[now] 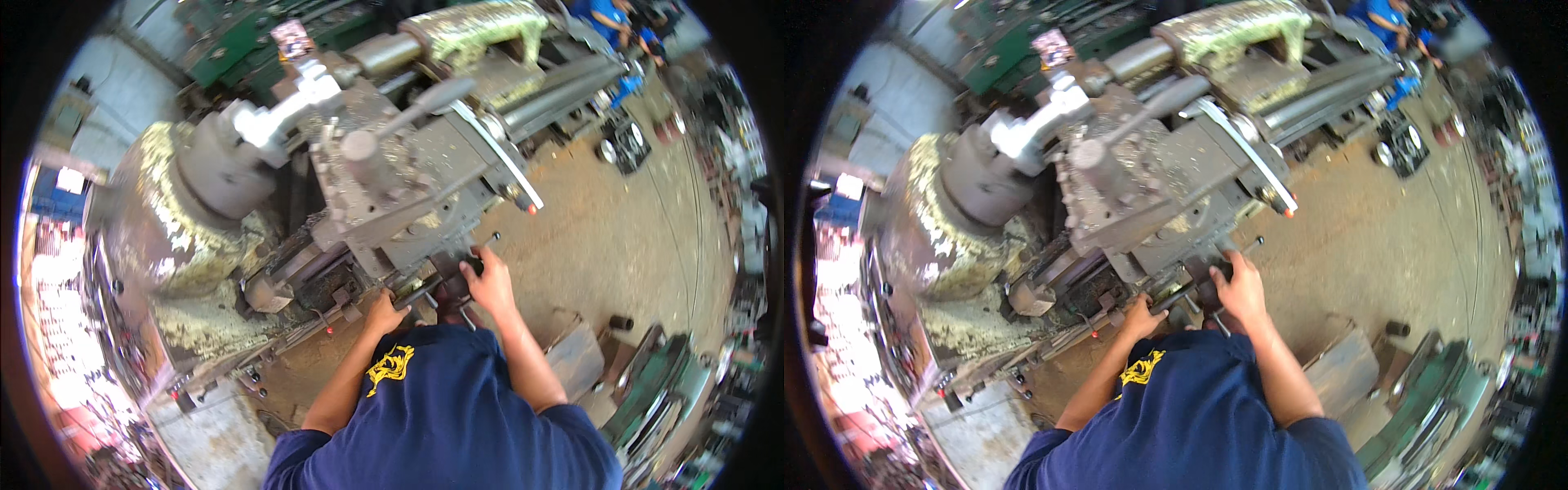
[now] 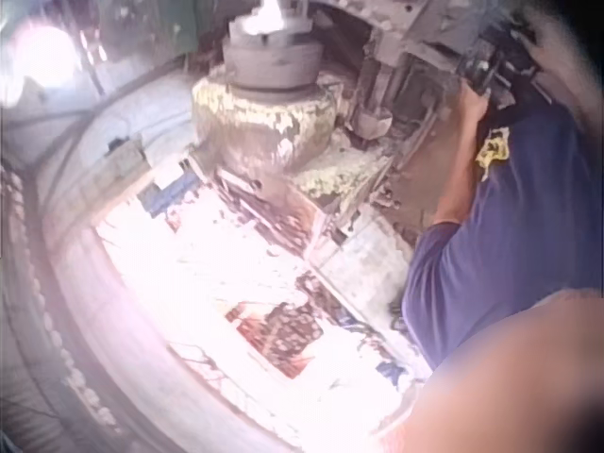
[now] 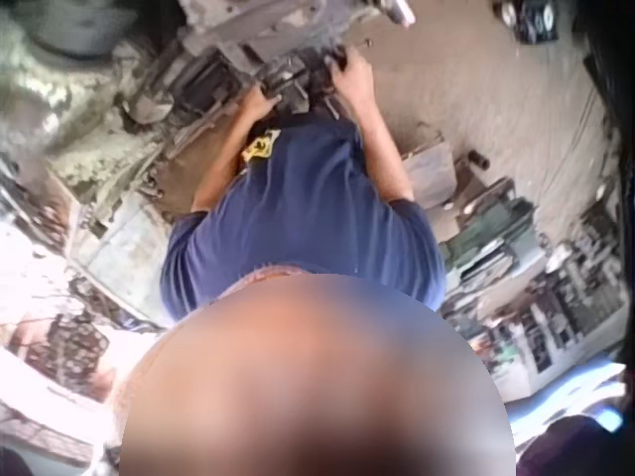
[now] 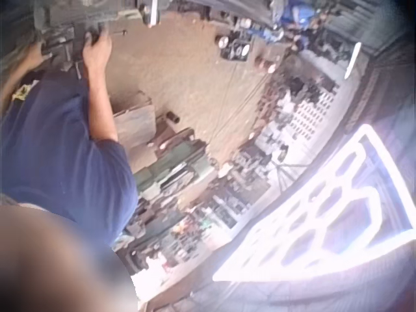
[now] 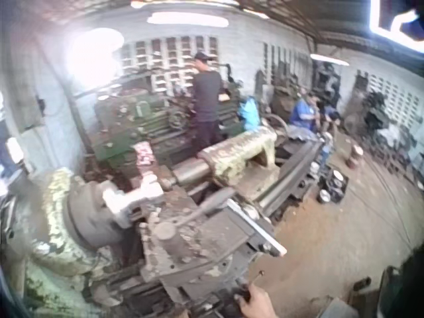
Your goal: The person operates a metal lathe, turning handwheels to adjust the carriage and tool position while a cylindrical metal workpiece rotates. The operator repeatedly moves the tool along the workpiece and repositions controls throughout the clip.
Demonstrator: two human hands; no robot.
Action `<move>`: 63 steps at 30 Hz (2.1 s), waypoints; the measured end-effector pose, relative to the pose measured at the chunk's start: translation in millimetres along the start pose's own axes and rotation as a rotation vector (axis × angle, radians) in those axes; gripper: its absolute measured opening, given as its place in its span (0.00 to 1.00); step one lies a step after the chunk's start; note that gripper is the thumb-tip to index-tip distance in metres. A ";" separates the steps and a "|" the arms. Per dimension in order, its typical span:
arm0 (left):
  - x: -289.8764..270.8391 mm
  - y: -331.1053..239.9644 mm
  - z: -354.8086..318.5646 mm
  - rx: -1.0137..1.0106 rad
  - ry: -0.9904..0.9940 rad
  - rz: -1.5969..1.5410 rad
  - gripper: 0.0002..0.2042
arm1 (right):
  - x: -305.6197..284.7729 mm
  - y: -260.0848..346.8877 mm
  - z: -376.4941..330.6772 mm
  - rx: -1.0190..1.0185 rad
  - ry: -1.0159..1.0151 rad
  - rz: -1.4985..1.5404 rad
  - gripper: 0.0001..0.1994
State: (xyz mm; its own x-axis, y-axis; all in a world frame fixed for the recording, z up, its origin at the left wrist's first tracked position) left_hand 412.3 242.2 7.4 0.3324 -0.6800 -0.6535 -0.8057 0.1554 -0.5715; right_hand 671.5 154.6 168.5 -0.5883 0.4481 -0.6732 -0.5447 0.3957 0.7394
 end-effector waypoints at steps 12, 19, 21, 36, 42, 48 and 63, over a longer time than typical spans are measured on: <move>4.4 26.1 -24.2 -0.047 -0.072 -0.192 0.26 | 35.0 23.4 -31.7 -0.062 0.114 -0.424 0.52; -5.0 42.6 -36.3 -0.018 -0.112 -0.224 0.20 | 39.2 14.3 -26.7 -0.039 0.131 -0.396 0.52; -3.8 44.2 -38.4 -0.028 -0.094 -0.234 0.20 | 38.5 14.6 -28.0 -0.065 0.112 -0.399 0.51; 4.9 47.4 -29.3 -0.070 0.031 -0.089 0.25 | 32.3 0.9 -14.6 0.042 0.203 -0.312 0.57; 6.5 48.4 -30.1 -0.029 0.036 -0.079 0.28 | 33.0 -0.7 -8.2 0.077 0.255 -0.242 0.59; 0.9 42.9 -31.4 0.018 -0.002 -0.100 0.24 | 31.3 -1.4 -4.2 0.121 0.309 -0.185 0.59; 5.4 29.0 -16.7 -0.045 0.091 -0.061 0.31 | 29.1 -1.3 2.7 0.113 0.342 -0.055 0.57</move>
State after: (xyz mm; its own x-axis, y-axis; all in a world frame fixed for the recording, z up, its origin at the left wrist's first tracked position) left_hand 382.5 231.1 -4.5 0.3373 -0.7499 -0.5691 -0.8074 0.0805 -0.5845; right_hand 656.7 169.3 147.9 -0.7364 0.1369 -0.6626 -0.5228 0.5064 0.6857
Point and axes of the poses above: each hand's wrist, its own z-axis towards the middle knuckle, its own x-axis out of the palm, y = z × x, the point moved 8 cm from there along z, towards the middle knuckle, and after that the axes turned 1 degree about y, right-handed, at the moved point
